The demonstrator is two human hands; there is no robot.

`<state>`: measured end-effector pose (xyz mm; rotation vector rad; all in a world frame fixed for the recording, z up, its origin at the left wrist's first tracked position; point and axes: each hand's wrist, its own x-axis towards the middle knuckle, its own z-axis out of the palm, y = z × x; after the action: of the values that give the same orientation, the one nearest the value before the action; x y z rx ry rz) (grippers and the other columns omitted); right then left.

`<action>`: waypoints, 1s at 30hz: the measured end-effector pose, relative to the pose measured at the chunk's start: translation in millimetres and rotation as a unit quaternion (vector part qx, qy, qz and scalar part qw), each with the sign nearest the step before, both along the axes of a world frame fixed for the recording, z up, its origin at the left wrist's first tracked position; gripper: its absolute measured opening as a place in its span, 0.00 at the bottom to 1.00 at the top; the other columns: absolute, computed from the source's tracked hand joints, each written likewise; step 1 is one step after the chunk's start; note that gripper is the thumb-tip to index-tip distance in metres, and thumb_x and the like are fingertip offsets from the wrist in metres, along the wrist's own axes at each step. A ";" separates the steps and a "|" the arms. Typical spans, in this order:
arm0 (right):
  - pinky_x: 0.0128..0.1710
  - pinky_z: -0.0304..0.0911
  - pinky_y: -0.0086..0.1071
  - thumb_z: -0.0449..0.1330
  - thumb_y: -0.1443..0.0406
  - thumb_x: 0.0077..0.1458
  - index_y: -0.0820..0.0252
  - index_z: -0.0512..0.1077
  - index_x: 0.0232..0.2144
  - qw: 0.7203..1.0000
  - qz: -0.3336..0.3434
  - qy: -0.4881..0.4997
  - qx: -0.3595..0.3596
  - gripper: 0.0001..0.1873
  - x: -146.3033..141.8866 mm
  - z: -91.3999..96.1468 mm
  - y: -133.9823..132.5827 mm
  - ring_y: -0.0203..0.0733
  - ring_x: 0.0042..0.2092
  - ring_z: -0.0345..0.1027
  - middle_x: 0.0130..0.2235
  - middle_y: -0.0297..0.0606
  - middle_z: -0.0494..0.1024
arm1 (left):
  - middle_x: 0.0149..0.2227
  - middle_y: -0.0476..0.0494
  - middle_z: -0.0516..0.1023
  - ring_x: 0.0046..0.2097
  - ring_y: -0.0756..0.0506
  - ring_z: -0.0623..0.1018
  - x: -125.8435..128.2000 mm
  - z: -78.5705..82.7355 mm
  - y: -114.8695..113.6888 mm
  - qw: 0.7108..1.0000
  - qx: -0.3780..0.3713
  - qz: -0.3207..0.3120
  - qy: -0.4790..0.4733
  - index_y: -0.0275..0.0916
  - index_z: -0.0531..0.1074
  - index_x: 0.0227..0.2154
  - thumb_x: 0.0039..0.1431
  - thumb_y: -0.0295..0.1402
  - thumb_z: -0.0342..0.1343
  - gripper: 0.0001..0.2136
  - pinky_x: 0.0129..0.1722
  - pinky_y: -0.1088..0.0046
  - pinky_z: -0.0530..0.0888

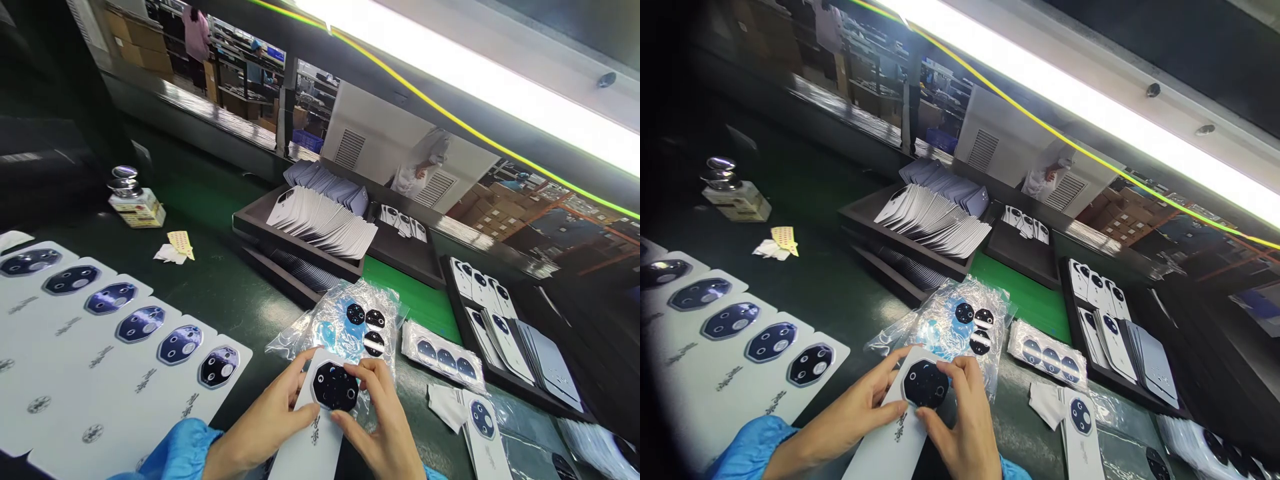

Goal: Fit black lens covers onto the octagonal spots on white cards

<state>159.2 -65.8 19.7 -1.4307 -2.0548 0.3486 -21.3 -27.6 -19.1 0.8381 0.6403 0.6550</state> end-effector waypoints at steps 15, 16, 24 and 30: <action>0.45 0.67 0.31 0.65 0.75 0.44 0.53 0.64 0.48 1.000 -0.004 0.001 -0.031 0.29 -9.6 -6.0 6.2 0.41 0.45 0.67 0.43 0.36 0.68 | 0.45 0.42 0.76 0.39 0.43 0.77 1.4 -5.0 -2.5 1.000 0.011 0.003 -0.009 0.42 0.51 0.61 0.49 0.34 0.60 0.37 0.36 0.71 0.71; 0.45 0.67 0.31 0.65 0.75 0.45 0.53 0.64 0.48 0.999 -0.006 0.003 -0.031 0.29 -9.7 -5.9 6.2 0.42 0.45 0.67 0.43 0.36 0.68 | 0.45 0.42 0.76 0.40 0.43 0.77 1.1 -3.8 -2.2 1.000 0.013 0.002 -0.005 0.42 0.51 0.61 0.49 0.34 0.60 0.37 0.36 0.71 0.71; 0.44 0.68 0.32 0.64 0.74 0.46 0.53 0.64 0.48 0.999 -0.011 0.013 -0.047 0.26 -11.3 -5.4 6.8 0.43 0.45 0.68 0.43 0.37 0.68 | 0.46 0.42 0.76 0.41 0.43 0.76 -0.7 -0.8 -2.5 0.999 0.027 -0.004 0.017 0.42 0.51 0.61 0.50 0.35 0.59 0.36 0.40 0.70 0.71; 0.44 0.68 0.32 0.65 0.73 0.47 0.53 0.64 0.48 0.999 -0.009 0.011 -0.045 0.26 -10.8 -4.3 6.3 0.43 0.45 0.67 0.43 0.37 0.68 | 0.47 0.43 0.76 0.41 0.43 0.76 -0.6 -1.5 -2.4 0.999 0.035 -0.005 0.029 0.43 0.50 0.62 0.51 0.35 0.58 0.36 0.41 0.71 0.70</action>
<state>148.4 -59.5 15.4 -1.4904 -2.0299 0.4540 -21.9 -30.0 -20.5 0.9265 0.6681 0.6498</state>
